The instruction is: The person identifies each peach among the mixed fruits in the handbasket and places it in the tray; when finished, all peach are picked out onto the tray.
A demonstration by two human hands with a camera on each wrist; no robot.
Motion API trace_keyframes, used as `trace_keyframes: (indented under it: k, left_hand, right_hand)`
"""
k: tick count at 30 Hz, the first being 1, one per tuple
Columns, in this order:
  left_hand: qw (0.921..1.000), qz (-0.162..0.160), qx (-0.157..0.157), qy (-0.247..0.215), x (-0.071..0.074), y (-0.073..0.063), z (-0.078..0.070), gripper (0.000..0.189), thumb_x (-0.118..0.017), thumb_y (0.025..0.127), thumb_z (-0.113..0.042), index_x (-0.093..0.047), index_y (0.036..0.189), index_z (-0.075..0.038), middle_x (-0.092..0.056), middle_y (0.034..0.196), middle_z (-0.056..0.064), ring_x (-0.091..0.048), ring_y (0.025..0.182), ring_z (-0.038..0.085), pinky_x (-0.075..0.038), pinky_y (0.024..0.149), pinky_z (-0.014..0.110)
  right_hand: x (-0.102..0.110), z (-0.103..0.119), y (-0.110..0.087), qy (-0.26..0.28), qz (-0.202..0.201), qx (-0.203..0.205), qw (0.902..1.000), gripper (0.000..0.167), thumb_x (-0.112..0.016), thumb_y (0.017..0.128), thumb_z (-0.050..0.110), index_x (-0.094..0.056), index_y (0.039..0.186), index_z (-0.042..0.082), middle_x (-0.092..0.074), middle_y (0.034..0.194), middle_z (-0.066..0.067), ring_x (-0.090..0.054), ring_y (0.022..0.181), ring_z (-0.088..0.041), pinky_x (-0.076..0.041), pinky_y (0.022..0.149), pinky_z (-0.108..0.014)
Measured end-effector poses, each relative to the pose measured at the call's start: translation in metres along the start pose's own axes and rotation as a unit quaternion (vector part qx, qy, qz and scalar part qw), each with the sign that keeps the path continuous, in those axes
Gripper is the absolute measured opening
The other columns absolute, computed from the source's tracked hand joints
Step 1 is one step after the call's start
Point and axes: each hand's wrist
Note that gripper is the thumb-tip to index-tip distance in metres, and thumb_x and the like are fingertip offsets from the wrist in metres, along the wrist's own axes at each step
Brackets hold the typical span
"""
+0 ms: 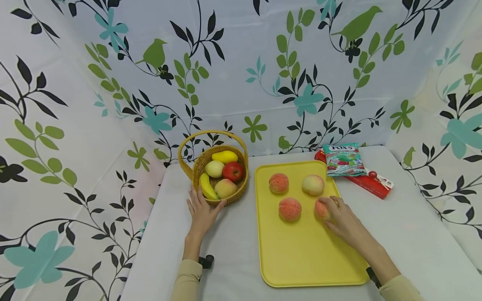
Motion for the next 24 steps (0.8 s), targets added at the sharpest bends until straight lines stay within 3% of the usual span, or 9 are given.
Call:
trace_keyframes:
  k: [14,19,24]
  left_hand:
    - [1.0,-0.009,0.001,-0.003,-0.0037,0.003,0.0046,0.121,-0.063,0.089,-0.071,0.005,0.165,-0.007,0.025,0.171,0.013,0.021,0.159,0.039,0.012,0.125,0.066]
    - [1.0,-0.009,0.004,0.0,-0.0036,0.0013,0.0055,0.121,-0.064,0.089,-0.07,0.004,0.165,-0.005,0.023,0.171,0.016,0.02,0.159,0.04,0.012,0.124,0.067]
    - [0.9999,-0.009,0.002,-0.005,-0.0018,0.0006,0.0034,0.12,-0.065,0.089,-0.068,0.002,0.165,-0.005,0.024,0.171,0.013,0.018,0.16,0.04,0.012,0.124,0.067]
  right_hand:
    - [0.0016,0.0017,-0.0002,-0.025,0.014,-0.019,0.9994,0.078,-0.086,0.082,0.015,-0.041,0.146,0.018,-0.04,0.147,-0.034,-0.057,0.113,-0.059,-0.056,0.075,-0.068]
    - [0.0001,0.0036,-0.0017,-0.033,0.011,-0.009,0.9994,0.086,-0.089,0.08,0.021,-0.039,0.15,0.013,-0.036,0.15,-0.037,-0.055,0.117,-0.061,-0.053,0.087,-0.071]
    - [0.0006,0.006,-0.0026,-0.035,0.009,-0.011,0.9993,0.091,-0.089,0.08,0.033,-0.038,0.153,0.015,-0.03,0.157,-0.035,-0.044,0.132,-0.061,-0.044,0.096,-0.077]
Point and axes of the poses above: each hand's wrist, its own y-axis towards the middle knuckle, its own x-axis out of the back of the hand, z = x × y
